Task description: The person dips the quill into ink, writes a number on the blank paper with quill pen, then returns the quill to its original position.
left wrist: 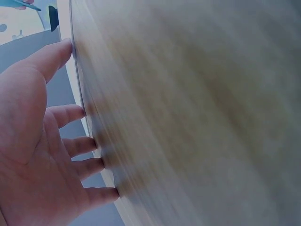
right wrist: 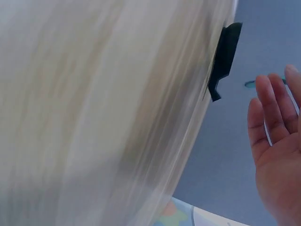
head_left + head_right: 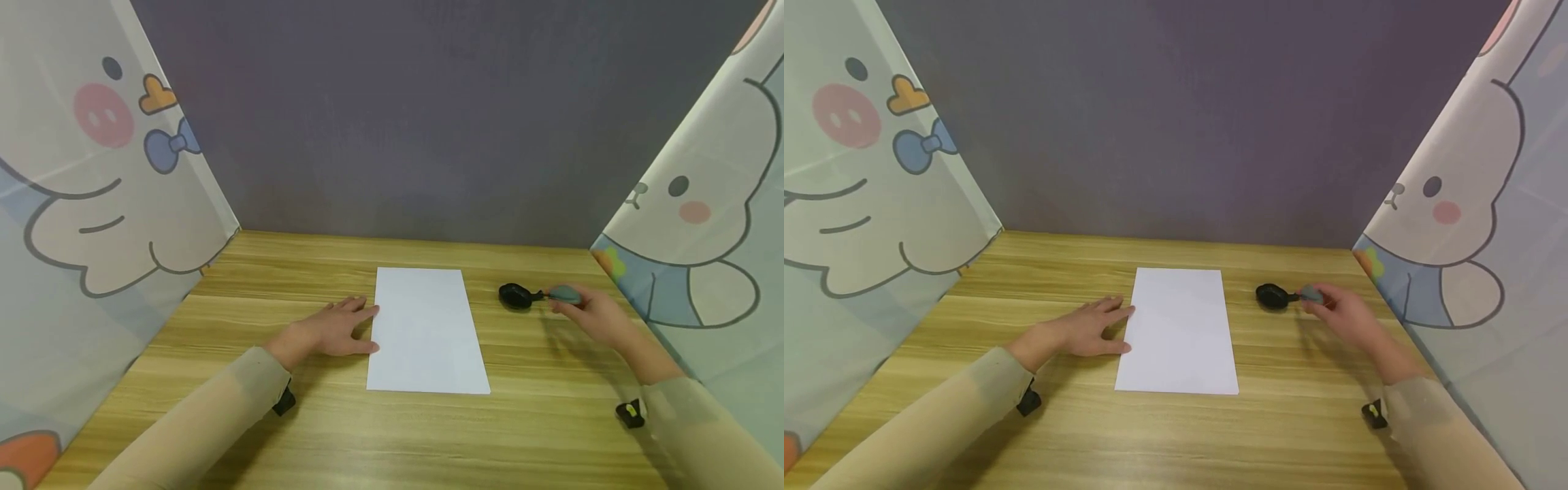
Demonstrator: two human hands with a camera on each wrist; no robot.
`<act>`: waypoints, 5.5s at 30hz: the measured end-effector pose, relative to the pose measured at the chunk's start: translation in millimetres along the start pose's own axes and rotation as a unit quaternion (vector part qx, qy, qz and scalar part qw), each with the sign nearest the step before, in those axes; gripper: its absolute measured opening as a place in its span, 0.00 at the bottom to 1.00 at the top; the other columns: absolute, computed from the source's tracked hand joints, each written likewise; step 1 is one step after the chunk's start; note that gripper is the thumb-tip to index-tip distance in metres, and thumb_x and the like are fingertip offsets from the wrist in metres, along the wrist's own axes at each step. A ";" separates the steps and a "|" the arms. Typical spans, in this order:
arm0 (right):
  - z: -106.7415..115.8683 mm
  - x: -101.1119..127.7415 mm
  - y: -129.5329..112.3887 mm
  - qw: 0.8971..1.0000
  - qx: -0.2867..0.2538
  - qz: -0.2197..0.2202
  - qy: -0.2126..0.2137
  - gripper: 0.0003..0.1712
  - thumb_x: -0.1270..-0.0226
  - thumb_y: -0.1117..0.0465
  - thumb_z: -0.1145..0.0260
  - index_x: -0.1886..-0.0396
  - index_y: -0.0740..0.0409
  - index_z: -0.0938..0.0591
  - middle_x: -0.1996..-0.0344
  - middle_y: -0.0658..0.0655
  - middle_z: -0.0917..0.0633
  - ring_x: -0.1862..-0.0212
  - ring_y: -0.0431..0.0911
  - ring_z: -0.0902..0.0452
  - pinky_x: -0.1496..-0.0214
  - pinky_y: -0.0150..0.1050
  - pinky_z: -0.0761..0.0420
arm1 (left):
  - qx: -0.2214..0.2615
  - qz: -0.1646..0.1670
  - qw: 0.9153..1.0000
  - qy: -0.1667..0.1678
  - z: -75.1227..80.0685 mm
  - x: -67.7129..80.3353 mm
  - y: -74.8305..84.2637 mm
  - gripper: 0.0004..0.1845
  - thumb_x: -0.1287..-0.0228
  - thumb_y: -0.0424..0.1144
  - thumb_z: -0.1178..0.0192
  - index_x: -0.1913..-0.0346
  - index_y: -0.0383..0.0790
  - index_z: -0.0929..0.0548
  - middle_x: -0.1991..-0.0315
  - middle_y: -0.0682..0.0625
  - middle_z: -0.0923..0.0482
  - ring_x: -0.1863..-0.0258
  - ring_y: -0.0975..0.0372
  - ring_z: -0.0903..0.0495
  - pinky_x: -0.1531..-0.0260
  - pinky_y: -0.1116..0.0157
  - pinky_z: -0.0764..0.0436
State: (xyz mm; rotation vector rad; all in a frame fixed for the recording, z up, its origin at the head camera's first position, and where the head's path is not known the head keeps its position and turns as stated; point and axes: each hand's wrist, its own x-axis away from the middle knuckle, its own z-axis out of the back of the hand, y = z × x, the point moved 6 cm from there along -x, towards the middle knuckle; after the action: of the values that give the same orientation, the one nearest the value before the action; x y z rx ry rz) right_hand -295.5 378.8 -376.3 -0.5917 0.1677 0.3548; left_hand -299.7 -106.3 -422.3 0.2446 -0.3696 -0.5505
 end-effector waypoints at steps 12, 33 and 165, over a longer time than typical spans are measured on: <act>1.4 -7.6 -3.8 0.996 -0.074 0.009 0.047 0.20 0.08 0.63 0.46 0.36 0.73 0.17 0.57 0.49 0.09 0.59 0.32 0.14 0.58 0.29 0.12 | 0.002 -0.004 1.000 -0.002 2.9 0.5 1.7 0.49 0.21 0.69 0.43 0.09 0.51 0.45 0.08 0.39 0.56 0.10 0.38 0.56 0.14 0.32 0.51; -16.1 -24.7 3.2 0.990 -0.127 -0.055 0.008 0.28 0.06 0.60 0.53 0.27 0.83 0.29 0.51 0.67 0.12 0.58 0.31 0.14 0.61 0.35 0.13 | 0.008 -0.007 1.000 -0.001 1.0 -0.3 -0.1 0.49 0.21 0.70 0.43 0.09 0.50 0.46 0.08 0.38 0.57 0.10 0.38 0.56 0.15 0.31 0.51; -139.5 -141.6 -81.5 0.959 -0.235 -0.158 0.016 0.25 0.08 0.59 0.49 0.27 0.73 0.24 0.46 0.71 0.13 0.48 0.58 0.11 0.49 0.38 0.11 | 0.008 0.000 1.000 0.001 -2.7 -0.8 -3.5 0.50 0.22 0.71 0.43 0.09 0.53 0.46 0.08 0.40 0.57 0.09 0.41 0.58 0.13 0.33 0.54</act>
State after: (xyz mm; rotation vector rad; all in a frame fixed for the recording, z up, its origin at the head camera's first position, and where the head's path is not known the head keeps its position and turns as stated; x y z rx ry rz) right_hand -403.6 196.8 -412.5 -1.0804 0.0150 0.0685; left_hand -300.9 -108.4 -426.1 0.2609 -0.3729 -0.5471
